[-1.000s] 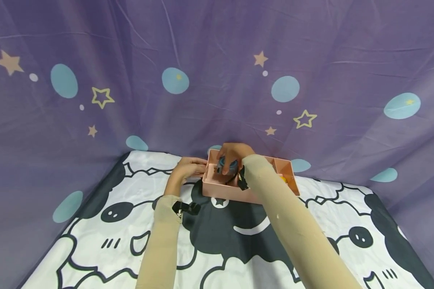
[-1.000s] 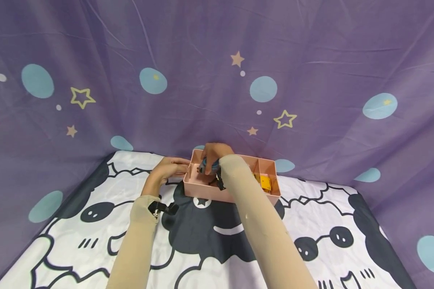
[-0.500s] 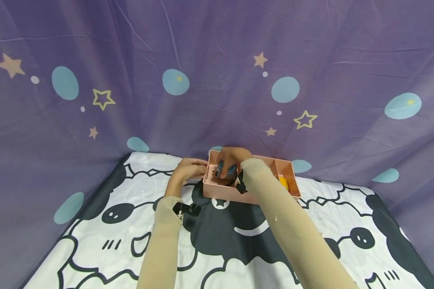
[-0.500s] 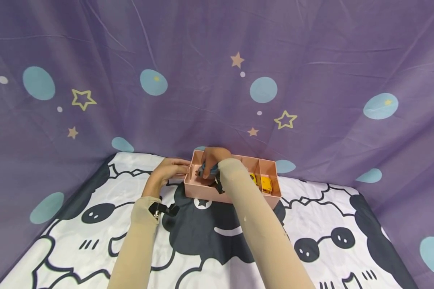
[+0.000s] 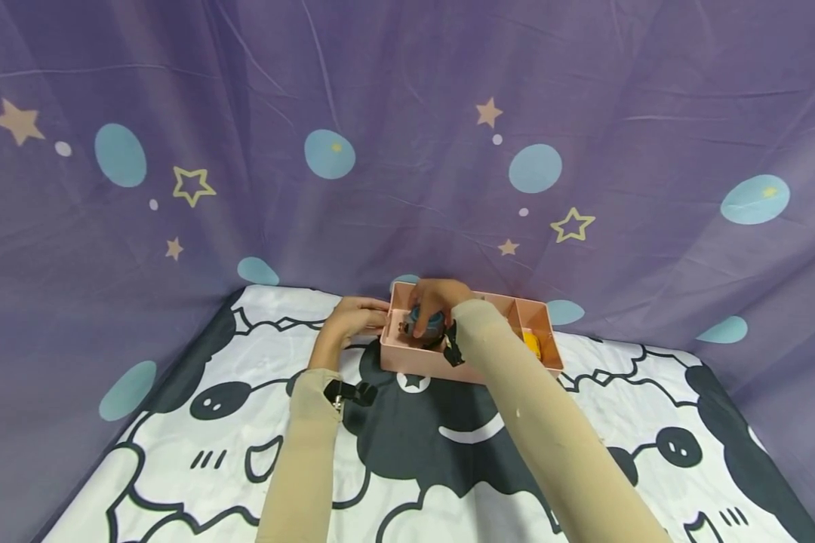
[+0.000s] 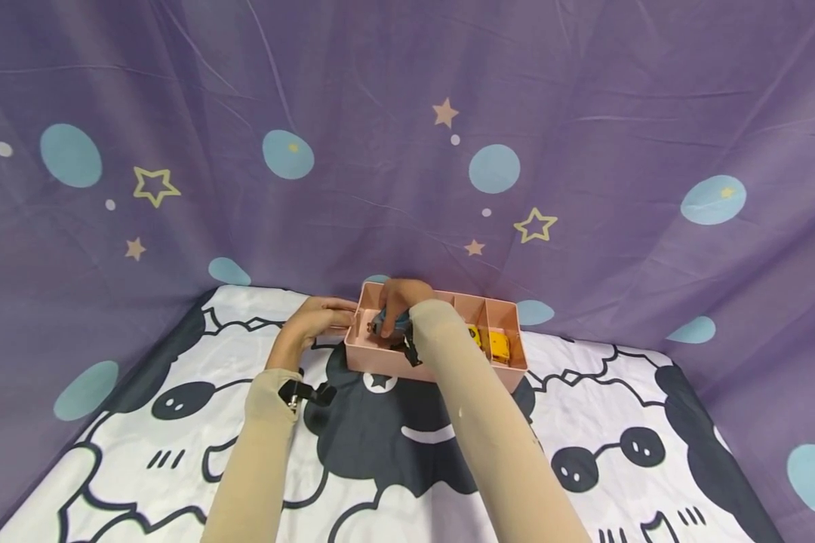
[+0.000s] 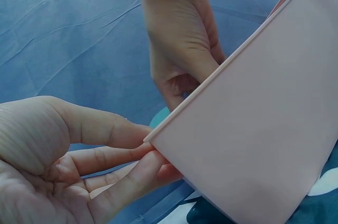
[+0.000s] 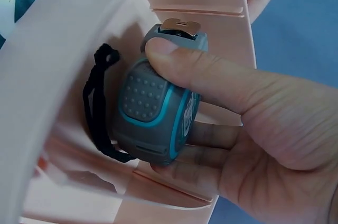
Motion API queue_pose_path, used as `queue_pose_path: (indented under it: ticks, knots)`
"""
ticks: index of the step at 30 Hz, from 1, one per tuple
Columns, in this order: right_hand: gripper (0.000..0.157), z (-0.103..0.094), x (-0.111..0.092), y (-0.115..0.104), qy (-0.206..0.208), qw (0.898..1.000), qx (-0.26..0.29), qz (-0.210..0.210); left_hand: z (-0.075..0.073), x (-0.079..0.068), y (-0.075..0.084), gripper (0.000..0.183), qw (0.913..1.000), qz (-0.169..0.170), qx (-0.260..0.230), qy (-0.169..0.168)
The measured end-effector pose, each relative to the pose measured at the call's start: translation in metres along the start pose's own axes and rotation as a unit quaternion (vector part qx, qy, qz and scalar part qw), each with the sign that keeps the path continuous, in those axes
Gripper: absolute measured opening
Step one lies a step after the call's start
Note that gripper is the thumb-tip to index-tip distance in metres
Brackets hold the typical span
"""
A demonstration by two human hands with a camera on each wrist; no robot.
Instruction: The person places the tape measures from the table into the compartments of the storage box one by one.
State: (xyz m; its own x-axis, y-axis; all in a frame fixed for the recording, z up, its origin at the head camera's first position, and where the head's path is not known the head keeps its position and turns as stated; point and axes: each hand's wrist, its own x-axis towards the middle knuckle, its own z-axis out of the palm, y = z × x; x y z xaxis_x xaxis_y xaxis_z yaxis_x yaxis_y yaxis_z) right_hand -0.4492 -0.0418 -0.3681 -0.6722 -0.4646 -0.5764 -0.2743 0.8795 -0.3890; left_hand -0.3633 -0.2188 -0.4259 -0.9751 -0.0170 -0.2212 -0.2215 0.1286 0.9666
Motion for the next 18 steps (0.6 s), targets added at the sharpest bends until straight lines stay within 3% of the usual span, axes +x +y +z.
queue_pose_path:
  ticks: [18]
  knots:
    - [0.071, 0.0044, 0.0076, 0.0028, 0.012, 1.0, 0.005, -0.001, -0.0011, -0.0019, 0.0012, 0.045, 0.9999, 0.0, -0.013, -0.007]
